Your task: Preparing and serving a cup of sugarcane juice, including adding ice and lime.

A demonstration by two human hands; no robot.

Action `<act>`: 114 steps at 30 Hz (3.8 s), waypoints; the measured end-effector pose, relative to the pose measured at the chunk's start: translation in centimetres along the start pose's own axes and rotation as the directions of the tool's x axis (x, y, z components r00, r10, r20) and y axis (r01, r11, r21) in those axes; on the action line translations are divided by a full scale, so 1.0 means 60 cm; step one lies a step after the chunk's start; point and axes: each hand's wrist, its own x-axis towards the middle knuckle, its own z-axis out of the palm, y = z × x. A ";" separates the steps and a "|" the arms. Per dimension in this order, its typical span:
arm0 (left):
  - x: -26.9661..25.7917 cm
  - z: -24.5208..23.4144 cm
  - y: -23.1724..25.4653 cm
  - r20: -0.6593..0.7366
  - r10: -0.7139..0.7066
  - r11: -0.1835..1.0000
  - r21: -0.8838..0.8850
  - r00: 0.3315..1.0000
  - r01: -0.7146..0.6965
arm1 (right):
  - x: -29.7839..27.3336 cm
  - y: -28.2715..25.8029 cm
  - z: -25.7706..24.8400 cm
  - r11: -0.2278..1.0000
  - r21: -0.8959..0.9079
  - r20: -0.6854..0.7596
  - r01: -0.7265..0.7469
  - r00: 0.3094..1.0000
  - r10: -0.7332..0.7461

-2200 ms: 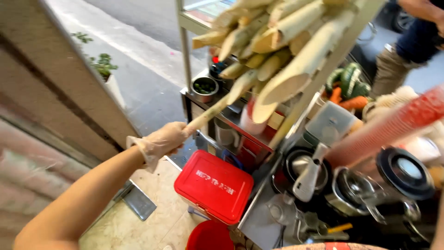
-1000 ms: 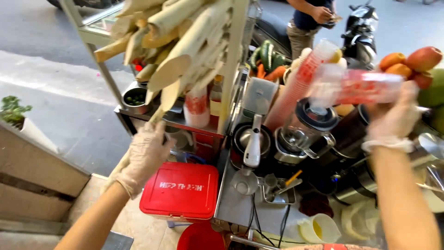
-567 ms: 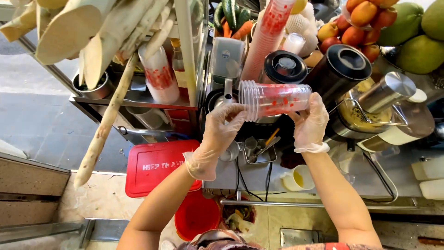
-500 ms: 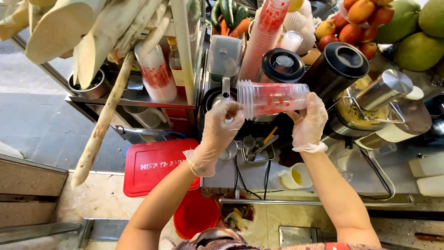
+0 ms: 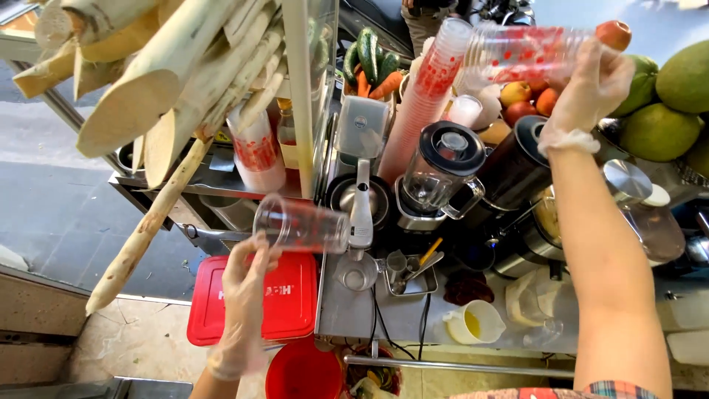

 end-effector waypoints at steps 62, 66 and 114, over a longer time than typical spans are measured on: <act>0.118 -0.787 -0.290 0.365 -0.659 0.751 0.349 0.657 0.560 | -1.209 0.241 0.163 0.043 0.397 -0.049 -0.917 0.025 0.998; 0.070 -0.845 -0.351 0.271 -0.655 0.720 0.506 0.705 0.474 | -1.121 0.223 0.269 0.293 0.179 0.059 -0.939 0.308 0.950; 0.026 -0.833 -0.537 0.040 -0.594 0.761 0.352 0.803 0.545 | -1.535 0.725 0.079 0.376 -0.894 0.409 0.243 0.101 0.907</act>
